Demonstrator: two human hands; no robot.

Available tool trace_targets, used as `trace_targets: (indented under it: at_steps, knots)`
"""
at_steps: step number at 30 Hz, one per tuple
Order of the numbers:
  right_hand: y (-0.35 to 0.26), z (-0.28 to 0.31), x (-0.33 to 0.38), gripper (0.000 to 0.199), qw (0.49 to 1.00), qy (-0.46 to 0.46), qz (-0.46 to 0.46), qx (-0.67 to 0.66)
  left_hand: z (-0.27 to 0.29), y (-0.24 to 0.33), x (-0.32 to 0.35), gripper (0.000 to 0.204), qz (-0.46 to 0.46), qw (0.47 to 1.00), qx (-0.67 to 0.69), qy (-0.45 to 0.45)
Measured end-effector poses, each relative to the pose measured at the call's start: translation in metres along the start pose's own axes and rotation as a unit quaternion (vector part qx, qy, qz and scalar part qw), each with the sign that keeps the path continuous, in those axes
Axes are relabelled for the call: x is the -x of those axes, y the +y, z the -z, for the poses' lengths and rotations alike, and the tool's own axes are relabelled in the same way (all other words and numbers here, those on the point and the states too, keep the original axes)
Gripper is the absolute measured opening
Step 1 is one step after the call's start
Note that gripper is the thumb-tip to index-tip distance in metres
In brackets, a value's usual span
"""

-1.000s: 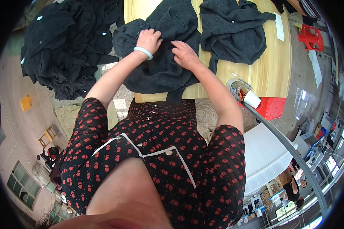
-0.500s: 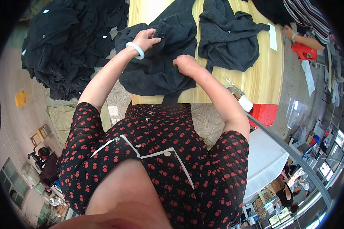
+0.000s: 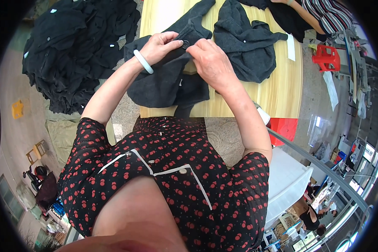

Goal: Fold and stack black garments on a workbench in a factory setting.

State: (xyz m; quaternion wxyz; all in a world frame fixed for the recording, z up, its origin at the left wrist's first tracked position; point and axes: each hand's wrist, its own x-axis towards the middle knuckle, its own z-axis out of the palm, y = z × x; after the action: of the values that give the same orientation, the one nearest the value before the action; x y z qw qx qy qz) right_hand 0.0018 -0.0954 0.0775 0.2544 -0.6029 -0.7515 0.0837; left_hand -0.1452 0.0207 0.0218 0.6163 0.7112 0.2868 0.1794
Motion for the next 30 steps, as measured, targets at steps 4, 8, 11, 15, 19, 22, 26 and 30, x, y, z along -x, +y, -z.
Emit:
trace_targets:
  at_steps: [4, 8, 11, 15, 19, 22, 26, 30]
  knots:
    - [0.017, -0.010, 0.006, 0.019, 0.999, -0.012, -0.033, 0.018, -0.010, -0.005, -0.010, 0.022, -0.009, 0.999, -0.029, 0.011]
    - [0.023, -0.017, 0.010, 0.017, 0.999, -0.010, -0.041, -0.014, -0.028, -0.013, -0.016, 0.028, 0.006, 0.995, -0.055, 0.081]
    - [0.029, -0.022, 0.013, 0.014, 0.997, -0.002, -0.057, -0.042, -0.036, -0.018, -0.018, 0.029, 0.032, 0.991, -0.043, 0.120]
    - [0.030, -0.025, 0.016, 0.012, 0.992, -0.068, -0.090, -0.049, -0.039, -0.029, -0.019, 0.030, 0.068, 0.988, -0.044, 0.134]
    - [0.035, -0.032, 0.021, 0.014, 0.987, -0.097, -0.114, -0.066, -0.040, -0.030, -0.017, 0.027, 0.093, 0.988, -0.037, 0.121]
    - [0.045, -0.037, 0.026, 0.014, 0.966, -0.125, -0.178, -0.139, -0.042, -0.036, -0.017, 0.027, 0.107, 0.987, -0.019, 0.119]
    - [0.051, -0.040, 0.033, 0.014, 0.969, -0.147, -0.137, -0.145, -0.045, -0.045, -0.016, 0.027, 0.118, 0.985, -0.033, 0.118]
    - [0.047, -0.038, 0.032, 0.015, 0.970, -0.169, -0.135, -0.113, -0.048, -0.050, -0.014, 0.028, 0.111, 0.985, -0.043, 0.128]
